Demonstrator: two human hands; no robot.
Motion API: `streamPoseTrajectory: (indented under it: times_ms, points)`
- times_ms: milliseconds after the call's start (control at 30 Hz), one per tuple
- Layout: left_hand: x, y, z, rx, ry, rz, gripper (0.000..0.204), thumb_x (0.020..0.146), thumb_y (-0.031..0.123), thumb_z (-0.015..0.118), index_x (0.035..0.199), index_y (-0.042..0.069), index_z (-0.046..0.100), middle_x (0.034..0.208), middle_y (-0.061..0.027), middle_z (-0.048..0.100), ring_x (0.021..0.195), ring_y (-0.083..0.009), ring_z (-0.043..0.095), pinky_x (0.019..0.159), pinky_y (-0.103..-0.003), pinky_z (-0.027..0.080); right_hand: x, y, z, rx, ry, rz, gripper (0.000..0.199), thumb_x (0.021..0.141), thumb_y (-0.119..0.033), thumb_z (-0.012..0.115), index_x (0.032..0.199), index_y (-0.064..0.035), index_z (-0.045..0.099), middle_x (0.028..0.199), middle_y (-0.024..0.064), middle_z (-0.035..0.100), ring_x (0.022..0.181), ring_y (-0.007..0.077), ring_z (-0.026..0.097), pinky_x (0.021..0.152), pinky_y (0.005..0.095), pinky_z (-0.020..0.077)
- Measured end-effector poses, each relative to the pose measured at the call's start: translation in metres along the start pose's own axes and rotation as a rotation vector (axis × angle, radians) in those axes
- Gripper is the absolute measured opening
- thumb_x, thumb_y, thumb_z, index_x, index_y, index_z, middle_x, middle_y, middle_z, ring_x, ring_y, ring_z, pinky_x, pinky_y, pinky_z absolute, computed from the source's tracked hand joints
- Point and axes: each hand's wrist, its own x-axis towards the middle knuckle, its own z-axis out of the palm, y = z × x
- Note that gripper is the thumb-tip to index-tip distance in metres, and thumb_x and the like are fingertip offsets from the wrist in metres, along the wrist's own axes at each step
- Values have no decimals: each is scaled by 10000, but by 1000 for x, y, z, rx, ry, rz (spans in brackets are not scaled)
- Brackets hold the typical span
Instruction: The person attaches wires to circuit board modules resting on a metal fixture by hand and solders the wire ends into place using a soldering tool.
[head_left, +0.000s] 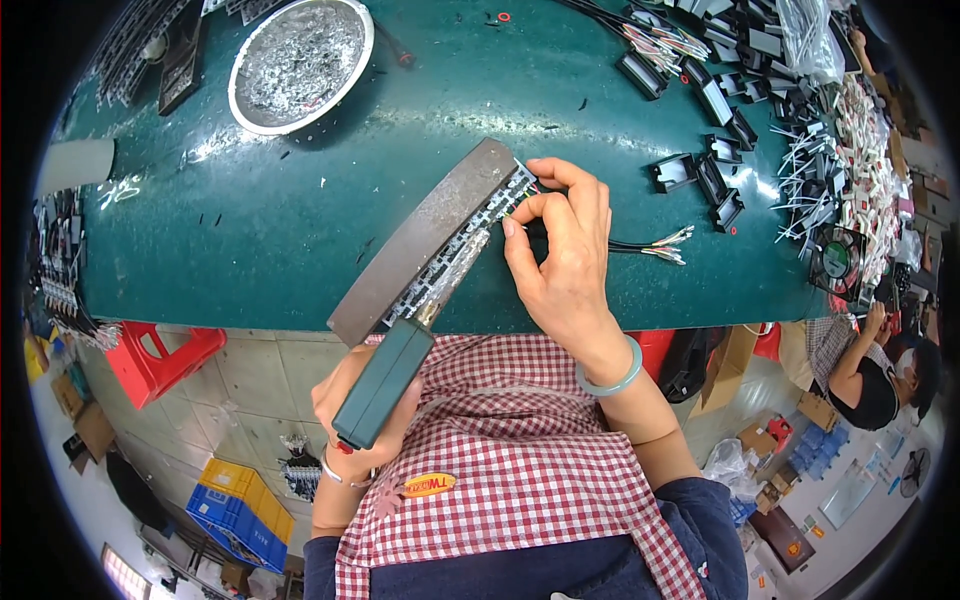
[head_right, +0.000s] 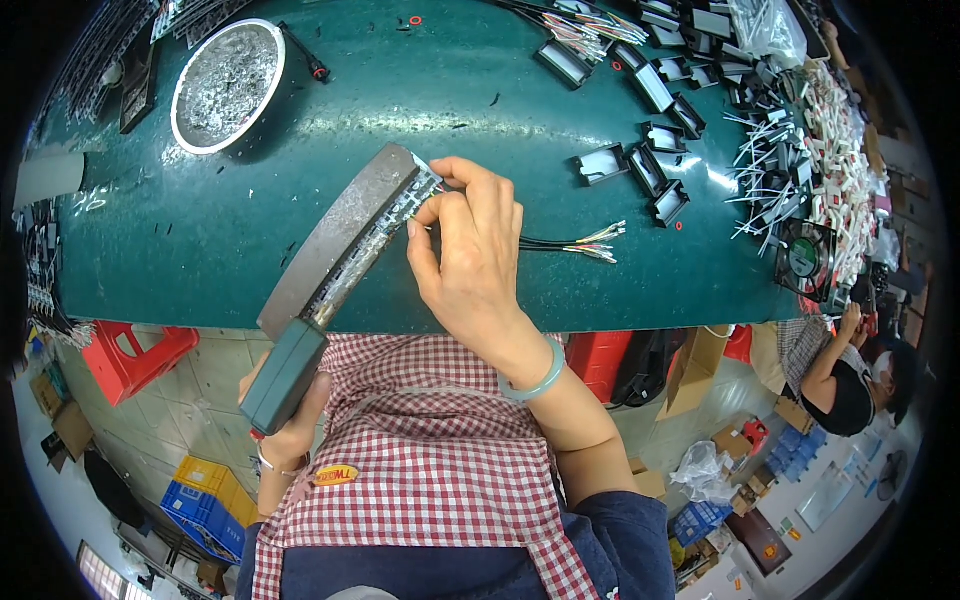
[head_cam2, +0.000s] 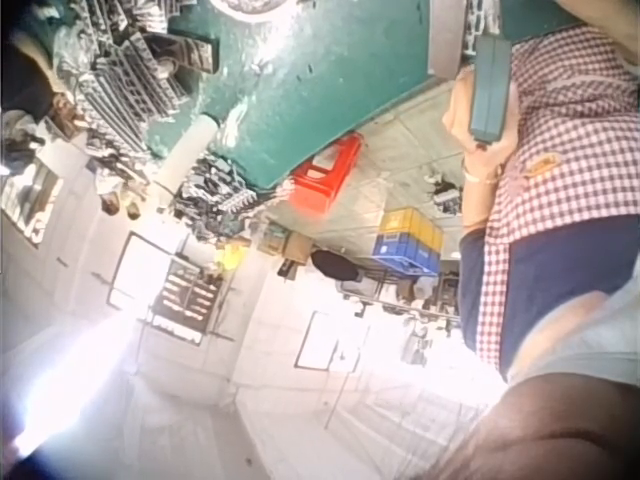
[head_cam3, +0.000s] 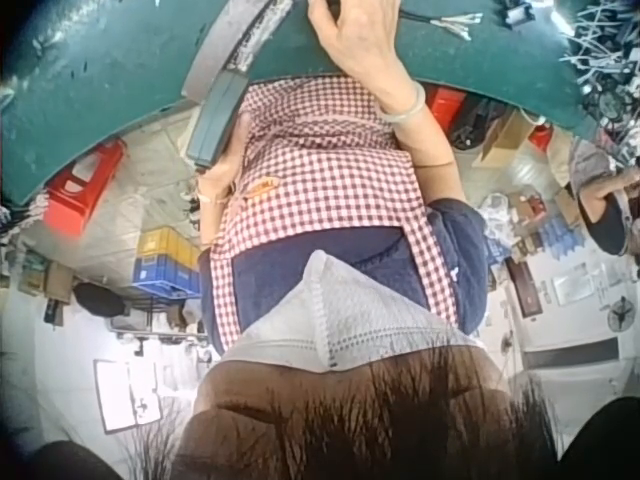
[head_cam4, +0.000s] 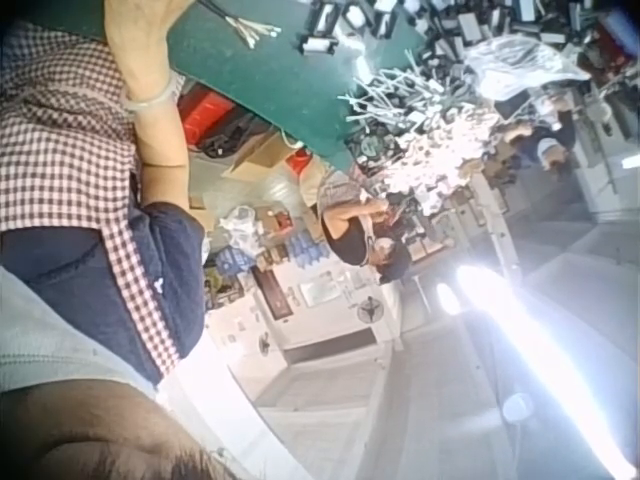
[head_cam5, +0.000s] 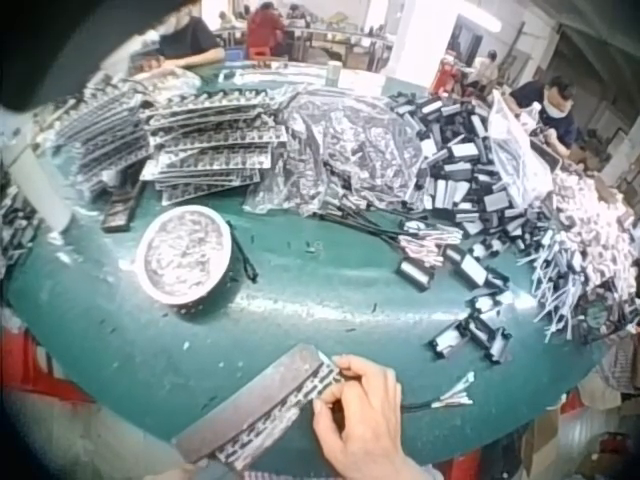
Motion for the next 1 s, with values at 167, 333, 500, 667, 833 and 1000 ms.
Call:
streamPoseTrajectory:
  times_ms: [167,333,500,667,833,1000]
  points:
    - [2,0,-1,12,-22,3,206,690,-9,739,883,-53,684,854,-173,666,763,-312,688,706,-342,553,0,0,0,0,-3,-9,176,732,11,708,835,-24,569,1195,157,548,1043,310,514,839,417,380]
    - [2,2,-1,-19,-23,-44,200,687,-10,742,872,-52,680,851,-171,666,763,-303,690,710,-333,551,0,0,0,-6,-1,-13,176,730,8,708,833,-24,569,1199,158,551,1045,312,514,841,416,377]
    - [2,1,0,-44,-8,-37,197,686,-10,742,866,-57,676,830,-166,663,738,-295,685,677,-334,546,-1,0,1,-15,-8,-18,177,729,8,705,832,-24,565,1201,160,552,1051,315,515,844,418,377]
    - [2,-3,4,-64,24,16,205,714,49,739,873,-53,660,734,-108,595,570,-204,572,527,-310,417,-1,-1,1,-21,-5,-20,176,729,9,702,835,-23,566,1203,162,553,1056,319,516,848,421,378]
    - [-15,-3,-7,0,83,-14,174,713,-5,721,878,-41,682,826,-153,664,718,-272,679,669,-323,541,-1,0,2,-16,-4,-17,177,727,10,703,836,-24,567,1204,163,554,1062,319,517,853,423,379]
    - [-21,0,-20,-306,506,-69,306,856,82,646,1140,-28,619,999,-126,650,899,-202,638,869,-296,495,-1,1,2,8,21,-3,165,728,7,700,824,-29,570,1187,159,565,1050,314,528,856,420,384]
